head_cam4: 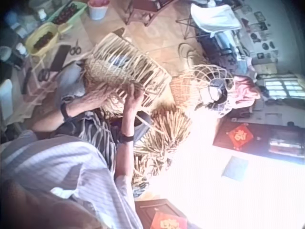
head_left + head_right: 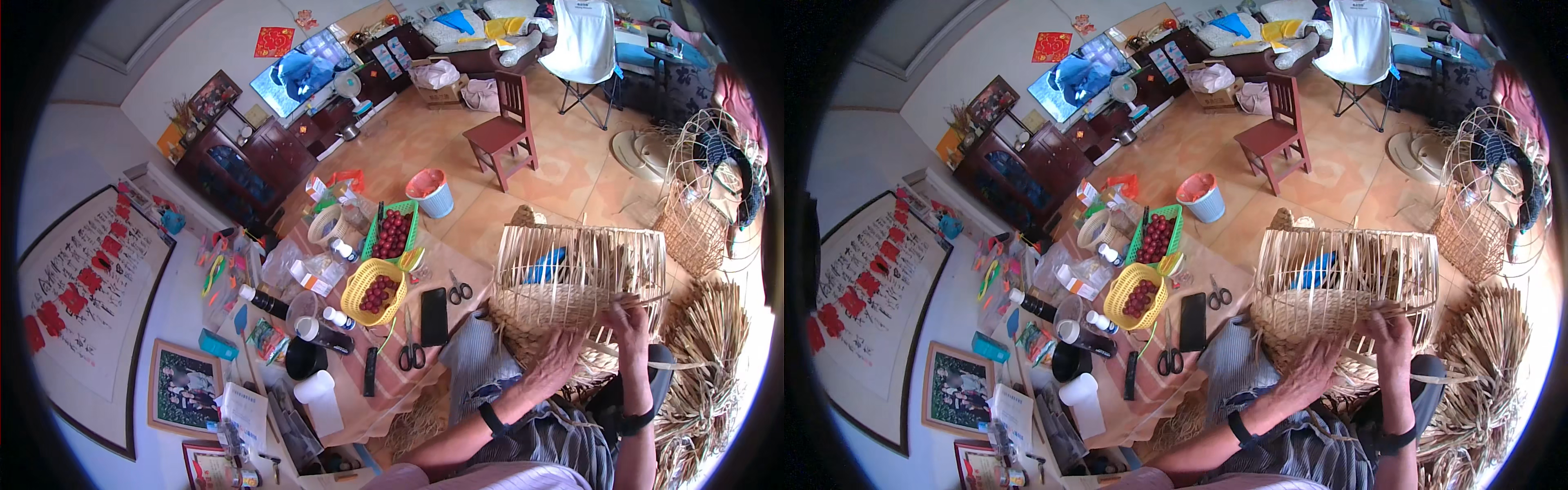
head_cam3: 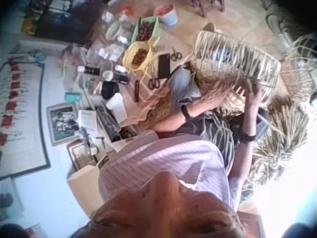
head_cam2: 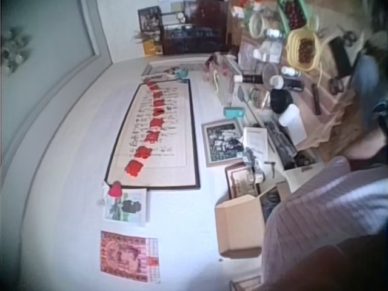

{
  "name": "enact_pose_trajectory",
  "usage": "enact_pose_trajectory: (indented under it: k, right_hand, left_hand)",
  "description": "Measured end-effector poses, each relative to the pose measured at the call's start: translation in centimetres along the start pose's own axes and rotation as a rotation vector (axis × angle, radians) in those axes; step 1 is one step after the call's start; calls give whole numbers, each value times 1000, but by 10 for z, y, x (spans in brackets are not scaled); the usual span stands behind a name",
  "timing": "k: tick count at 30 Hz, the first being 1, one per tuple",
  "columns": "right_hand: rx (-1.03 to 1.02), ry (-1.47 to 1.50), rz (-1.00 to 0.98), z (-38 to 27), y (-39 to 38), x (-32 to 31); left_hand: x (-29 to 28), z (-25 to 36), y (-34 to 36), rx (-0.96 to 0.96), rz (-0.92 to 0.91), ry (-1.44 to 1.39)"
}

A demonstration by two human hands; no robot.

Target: Weave a basket using bamboo or similar natural strips.

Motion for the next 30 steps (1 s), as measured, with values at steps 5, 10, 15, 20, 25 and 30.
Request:
enact_pose_trajectory:
  k: [5,10,15,20,25,30]
  right_hand:
    - [-240,-464,-199,-14,-10,39]
    - [-614,-842,-224,-37,-26,47]
    - [-707,-1119,-281,-28,-35,42]
    - [-777,-1280,-269,-11,-30,49]
    - [-765,-1315,-267,-3,-29,52]
    - [-658,-1100,-205,-8,-35,35]
  left_hand:
    - [12,9,1,17,55,392]
    - [9,8,6,50,53,512]
    - [6,0,9,-2,31,57]
    - [17,-17,9,-91,-152,-98]
    - [12,-18,14,-122,-167,-222]
    - [3,-24,19,-90,-148,-322]
Point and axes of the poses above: each hand's wrist, its own y-axis towards the middle knuckle, its own x-axis out of the palm, z = x × y, the point moved 6 cm from there along y, towards the middle knuckle, and after that the axes turned 12 degrees about z, right-handed, at the moved point
